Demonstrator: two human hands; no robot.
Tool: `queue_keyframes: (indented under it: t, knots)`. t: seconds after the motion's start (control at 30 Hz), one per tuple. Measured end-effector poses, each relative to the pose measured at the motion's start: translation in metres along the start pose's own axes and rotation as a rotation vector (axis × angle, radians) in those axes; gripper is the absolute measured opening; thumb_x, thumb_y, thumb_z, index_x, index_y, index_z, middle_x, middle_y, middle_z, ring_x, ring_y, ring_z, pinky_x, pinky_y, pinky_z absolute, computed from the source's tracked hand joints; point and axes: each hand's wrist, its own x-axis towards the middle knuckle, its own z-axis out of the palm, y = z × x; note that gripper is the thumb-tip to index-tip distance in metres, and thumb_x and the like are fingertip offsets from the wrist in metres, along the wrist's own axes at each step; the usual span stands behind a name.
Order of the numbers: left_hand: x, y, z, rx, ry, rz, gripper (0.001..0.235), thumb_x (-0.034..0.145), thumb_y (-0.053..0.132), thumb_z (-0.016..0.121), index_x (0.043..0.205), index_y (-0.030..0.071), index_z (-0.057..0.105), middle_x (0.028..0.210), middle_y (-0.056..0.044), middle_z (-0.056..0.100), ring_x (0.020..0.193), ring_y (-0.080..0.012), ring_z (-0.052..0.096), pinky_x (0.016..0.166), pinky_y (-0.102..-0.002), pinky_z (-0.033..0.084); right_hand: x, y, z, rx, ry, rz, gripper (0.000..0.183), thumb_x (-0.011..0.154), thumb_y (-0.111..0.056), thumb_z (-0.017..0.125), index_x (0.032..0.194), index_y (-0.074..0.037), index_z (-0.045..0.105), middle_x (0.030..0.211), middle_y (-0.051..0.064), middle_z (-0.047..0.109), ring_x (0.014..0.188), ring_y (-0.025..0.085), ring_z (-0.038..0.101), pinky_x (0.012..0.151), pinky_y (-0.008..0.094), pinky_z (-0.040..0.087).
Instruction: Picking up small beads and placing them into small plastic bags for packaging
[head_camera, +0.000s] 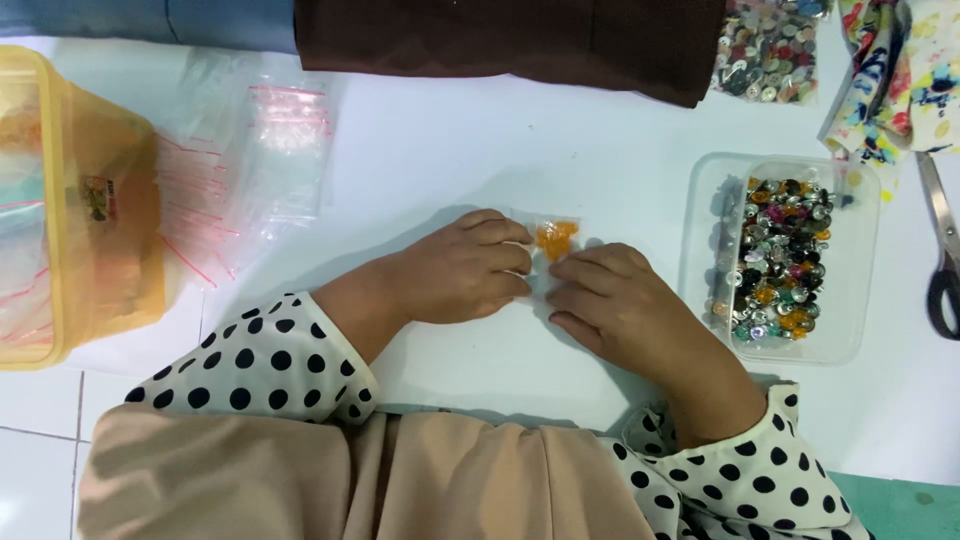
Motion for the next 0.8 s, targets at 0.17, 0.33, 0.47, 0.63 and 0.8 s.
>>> queue_keyframes:
  t: [0.17, 0.33, 0.47, 0.63, 0.8]
  knots:
    - [-0.003, -0.001, -0.004, 0.018, -0.051, -0.037, 0.014, 0.085, 0.018, 0.078, 0.092, 0.007, 0.073, 0.095, -0.008, 0.067, 0.109, -0.03, 0.063, 0.1, -0.048, 0.047, -0.005, 0.01, -0.001, 0.004, 0.096, 0.023, 0.009, 0.09, -0.013, 0.077, 0.097, -0.008, 0.074, 0.104, 0.009, 0.074, 0.092, 0.031, 0.068, 0.088, 0.045, 0.053]
    - [-0.006, -0.001, 0.003, 0.126, -0.029, 0.019, 0.014, 0.093, 0.024, 0.071, 0.096, 0.01, 0.073, 0.099, -0.004, 0.067, 0.11, -0.0256, 0.062, 0.102, -0.044, 0.047, -0.007, 0.011, 0.004, -0.05, 0.126, 0.067, 0.009, 0.088, -0.01, 0.08, 0.096, -0.009, 0.076, 0.099, 0.006, 0.073, 0.087, 0.026, 0.067, 0.085, 0.039, 0.053]
    - [-0.012, 0.005, 0.008, 0.112, -0.125, 0.103, 0.025, 0.097, 0.023, 0.067, 0.111, 0.003, 0.072, 0.112, -0.011, 0.07, 0.119, -0.0282, 0.062, 0.112, -0.045, 0.044, -0.008, 0.006, 0.018, -0.051, 0.113, 0.023, 0.011, 0.087, -0.012, 0.079, 0.098, -0.01, 0.076, 0.102, 0.006, 0.073, 0.089, 0.027, 0.067, 0.08, 0.039, 0.052]
    - [-0.035, -0.003, 0.011, 0.097, -0.284, 0.147, 0.041, 0.102, 0.026, 0.061, 0.13, -0.003, 0.064, 0.134, -0.017, 0.065, 0.134, -0.0324, 0.055, 0.119, -0.047, 0.037, -0.029, 0.009, 0.04, -0.116, 0.13, -0.01, 0.019, 0.089, -0.02, 0.078, 0.107, -0.015, 0.077, 0.114, 0.006, 0.072, 0.096, 0.028, 0.065, 0.084, 0.042, 0.051]
    - [-0.032, 0.002, -0.001, 0.072, -0.487, -0.016, 0.051, 0.104, 0.039, 0.054, 0.142, 0.005, 0.056, 0.145, -0.016, 0.055, 0.144, -0.0318, 0.045, 0.124, -0.049, 0.027, -0.025, 0.008, 0.031, -0.099, 0.087, 0.023, 0.016, 0.088, -0.014, 0.079, 0.103, -0.011, 0.077, 0.115, 0.009, 0.074, 0.091, 0.03, 0.066, 0.08, 0.044, 0.052]
